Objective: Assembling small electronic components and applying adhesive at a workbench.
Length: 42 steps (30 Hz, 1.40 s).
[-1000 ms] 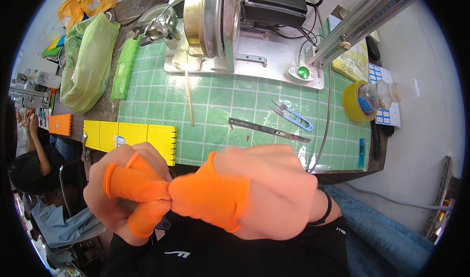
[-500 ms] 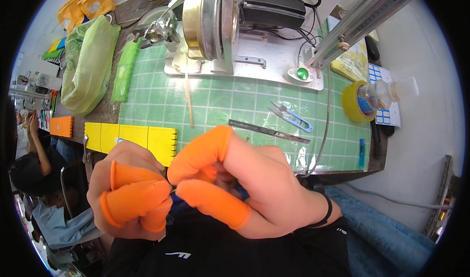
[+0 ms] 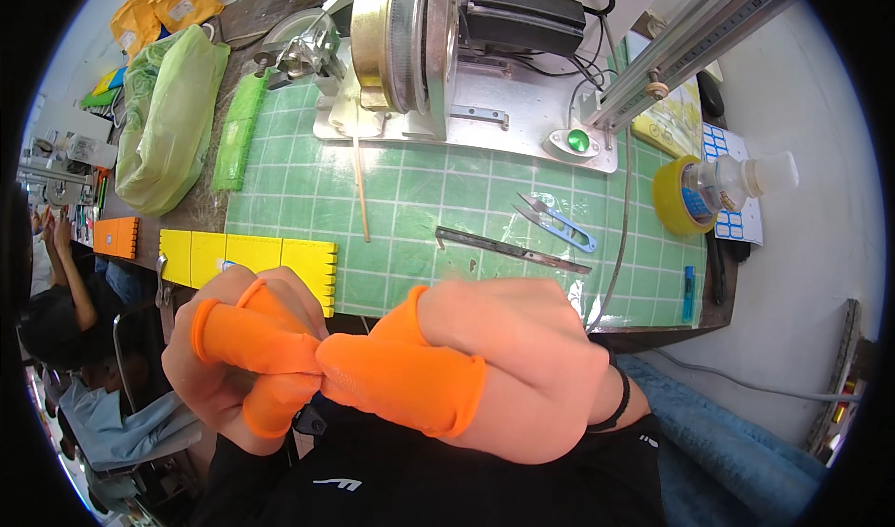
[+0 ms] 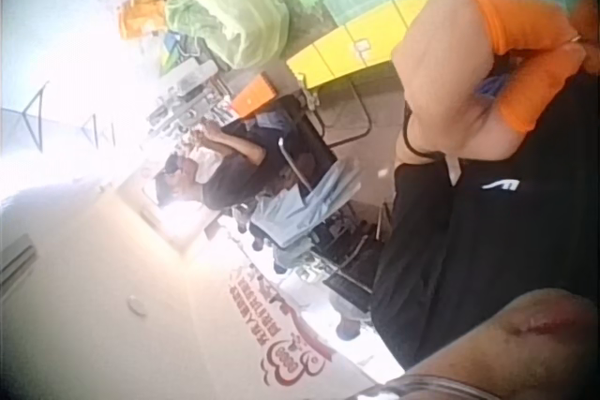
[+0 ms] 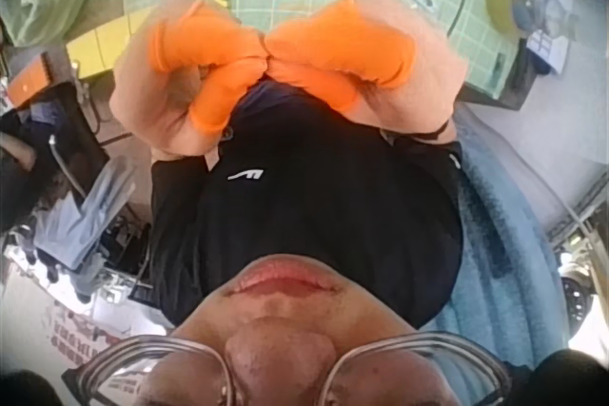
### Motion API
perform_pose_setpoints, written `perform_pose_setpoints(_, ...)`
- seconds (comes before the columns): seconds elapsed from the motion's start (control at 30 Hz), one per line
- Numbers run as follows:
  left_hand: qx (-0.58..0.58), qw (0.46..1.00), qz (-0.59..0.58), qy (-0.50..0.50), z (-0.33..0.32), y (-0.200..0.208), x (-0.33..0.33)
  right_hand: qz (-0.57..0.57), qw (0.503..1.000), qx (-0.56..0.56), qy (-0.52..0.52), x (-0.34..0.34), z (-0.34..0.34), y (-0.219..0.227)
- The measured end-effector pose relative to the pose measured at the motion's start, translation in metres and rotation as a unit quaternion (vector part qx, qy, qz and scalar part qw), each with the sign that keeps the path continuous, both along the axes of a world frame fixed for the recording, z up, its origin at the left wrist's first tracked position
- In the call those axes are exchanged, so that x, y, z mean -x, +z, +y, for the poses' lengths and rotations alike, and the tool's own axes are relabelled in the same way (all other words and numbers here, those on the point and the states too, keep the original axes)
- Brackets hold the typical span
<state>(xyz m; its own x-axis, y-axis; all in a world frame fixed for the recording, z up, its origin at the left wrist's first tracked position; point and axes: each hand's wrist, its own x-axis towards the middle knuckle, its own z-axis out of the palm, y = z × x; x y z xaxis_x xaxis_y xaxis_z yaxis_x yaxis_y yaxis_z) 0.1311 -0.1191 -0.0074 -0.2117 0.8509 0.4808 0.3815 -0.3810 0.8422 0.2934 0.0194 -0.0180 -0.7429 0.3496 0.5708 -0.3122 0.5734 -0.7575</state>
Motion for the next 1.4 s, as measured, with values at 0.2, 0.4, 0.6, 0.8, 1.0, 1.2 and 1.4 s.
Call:
perform_pose_setpoints(0.2, -0.022, 0.997, 0.070, 0.025, 0.007, -0.010, -0.001, -0.031, 0.999, 0.027, 0.017, 0.001, 0.002, -0.002)
perform_pose_setpoints(0.4, -0.034, 0.995, 0.093, 0.018, 0.004, -0.007, -0.002, -0.087, 0.962, 0.244, 0.084, -0.004, 0.001, 0.006)
perform_pose_setpoints(0.6, 0.047, 0.998, -0.031, 0.037, -0.001, 0.000, -0.006, -0.044, 0.988, 0.141, 0.051, -0.002, 0.000, 0.001)
perform_pose_setpoints(0.8, 0.058, 0.993, -0.098, 0.026, -0.001, 0.001, -0.004, -0.038, 0.998, 0.058, -0.010, 0.000, 0.003, 0.010)
perform_pose_setpoints(1.0, 0.049, 0.988, -0.141, 0.030, 0.003, -0.004, -0.006, -0.066, 0.997, -0.026, -0.029, -0.005, 0.003, 0.014)
perform_pose_setpoints(1.2, 0.023, 0.997, -0.072, 0.015, 0.006, -0.006, -0.001, -0.014, 0.998, 0.058, 0.001, 0.002, 0.008, -0.001)
perform_pose_setpoints(1.4, -0.062, 0.997, 0.035, 0.003, 0.009, -0.009, 0.000, -0.012, 0.965, 0.239, 0.106, 0.001, 0.010, -0.006)
